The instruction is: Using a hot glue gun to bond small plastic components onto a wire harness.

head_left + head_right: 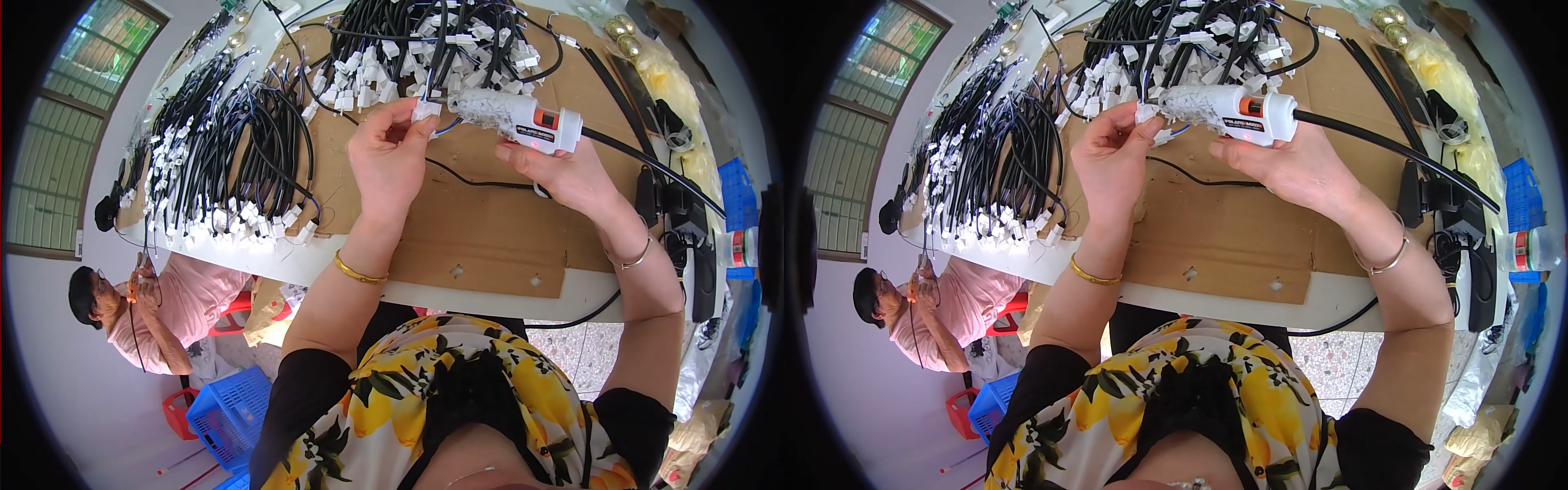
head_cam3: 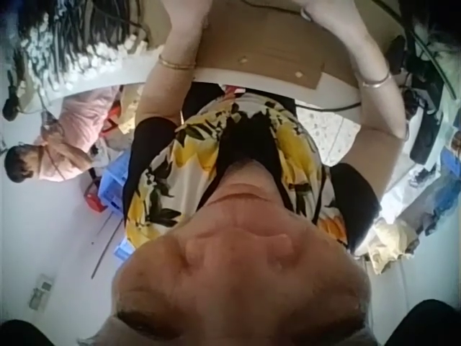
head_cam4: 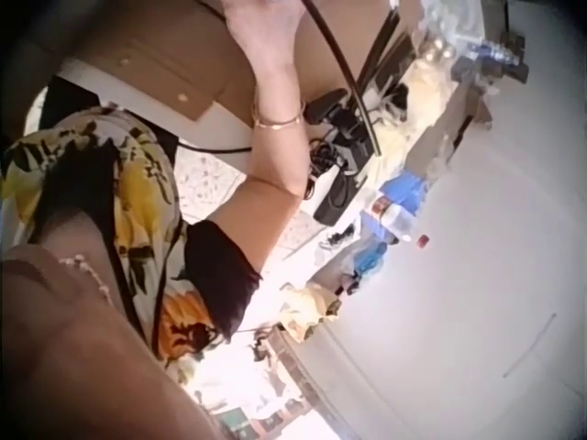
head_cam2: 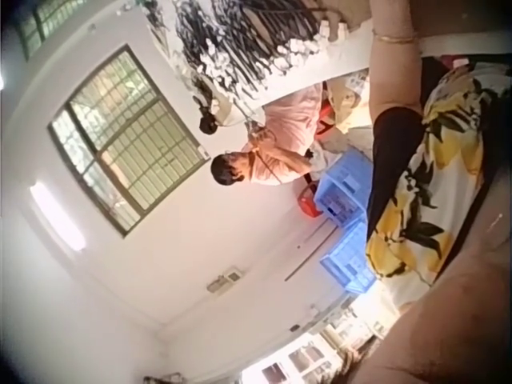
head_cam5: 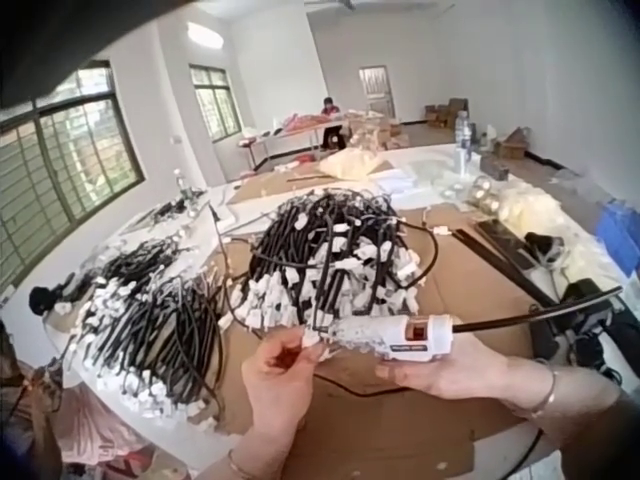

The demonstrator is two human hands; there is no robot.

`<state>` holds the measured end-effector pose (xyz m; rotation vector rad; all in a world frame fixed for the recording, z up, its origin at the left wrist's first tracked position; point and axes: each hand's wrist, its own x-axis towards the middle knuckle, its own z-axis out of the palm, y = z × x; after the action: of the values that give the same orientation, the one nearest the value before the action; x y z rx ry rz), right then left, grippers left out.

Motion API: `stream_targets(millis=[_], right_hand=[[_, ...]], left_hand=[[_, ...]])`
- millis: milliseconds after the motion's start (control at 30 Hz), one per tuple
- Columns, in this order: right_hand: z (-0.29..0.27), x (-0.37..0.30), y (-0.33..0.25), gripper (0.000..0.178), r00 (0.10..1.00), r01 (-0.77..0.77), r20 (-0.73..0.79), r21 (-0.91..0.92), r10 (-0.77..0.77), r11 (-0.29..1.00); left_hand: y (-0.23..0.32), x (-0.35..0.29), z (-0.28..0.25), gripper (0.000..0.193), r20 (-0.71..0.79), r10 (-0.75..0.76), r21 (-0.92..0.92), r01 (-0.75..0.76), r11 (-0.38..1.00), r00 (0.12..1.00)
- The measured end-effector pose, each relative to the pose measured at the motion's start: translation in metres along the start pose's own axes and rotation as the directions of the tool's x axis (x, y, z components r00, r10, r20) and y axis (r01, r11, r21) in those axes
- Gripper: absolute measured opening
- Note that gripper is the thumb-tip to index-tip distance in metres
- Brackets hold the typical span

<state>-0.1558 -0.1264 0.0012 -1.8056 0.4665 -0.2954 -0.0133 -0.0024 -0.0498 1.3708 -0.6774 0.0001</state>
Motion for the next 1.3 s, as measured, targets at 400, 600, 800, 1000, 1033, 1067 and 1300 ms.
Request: stream_targets(millis=[400, 600, 800, 1000, 1033, 1067, 1300], right_hand=[[0.001, -0.001, -0.001, 0.023, 1.000, -0.006, 0.002, -0.018, 0.006, 1.000], [0.000, 0.000, 0.000, 0.022, 0.999, -0.039, -0.013, -0.109, 0.037, 0.993], [0.000, -0.001, -0.004, 0.022, 0.999, 0.036, -0.024, -0.119, -0.039, 0.992], [0.000, -0.003, -0.012, 0.023, 0.999, 0.002, -0.032, -0.151, -0.007, 0.989], [0.000, -0.003, -0.010, 0.023, 0.999, 0.001, -0.033, -0.149, -0.006, 0.989], [0.000, -0.003, -0.007, 0.023, 0.999, 0.030, -0.036, -0.151, -0.035, 0.988], [0.001, -0.002, -0.006, 0.023, 0.996, 0.075, -0.036, -0.155, -0.081, 0.985]], left_hand=[[0.002, 0.001, -0.003, 0.016, -0.035, 0.097, 0.201, -0.088, 0.976, 0.995], [0.000, 0.001, -0.003, 0.016, -0.025, 0.086, 0.209, -0.079, 0.975, 0.996], [-0.002, 0.002, -0.004, 0.015, -0.020, 0.147, 0.224, -0.139, 0.965, 0.989], [-0.003, 0.003, -0.004, 0.016, -0.025, 0.179, 0.253, -0.167, 0.953, 0.983], [-0.003, 0.002, -0.003, 0.016, -0.023, 0.179, 0.253, -0.167, 0.953, 0.984], [-0.002, 0.002, -0.003, 0.016, -0.021, 0.177, 0.258, -0.166, 0.952, 0.984], [-0.003, 0.002, -0.004, 0.017, -0.021, 0.178, 0.261, -0.166, 0.951, 0.984]])
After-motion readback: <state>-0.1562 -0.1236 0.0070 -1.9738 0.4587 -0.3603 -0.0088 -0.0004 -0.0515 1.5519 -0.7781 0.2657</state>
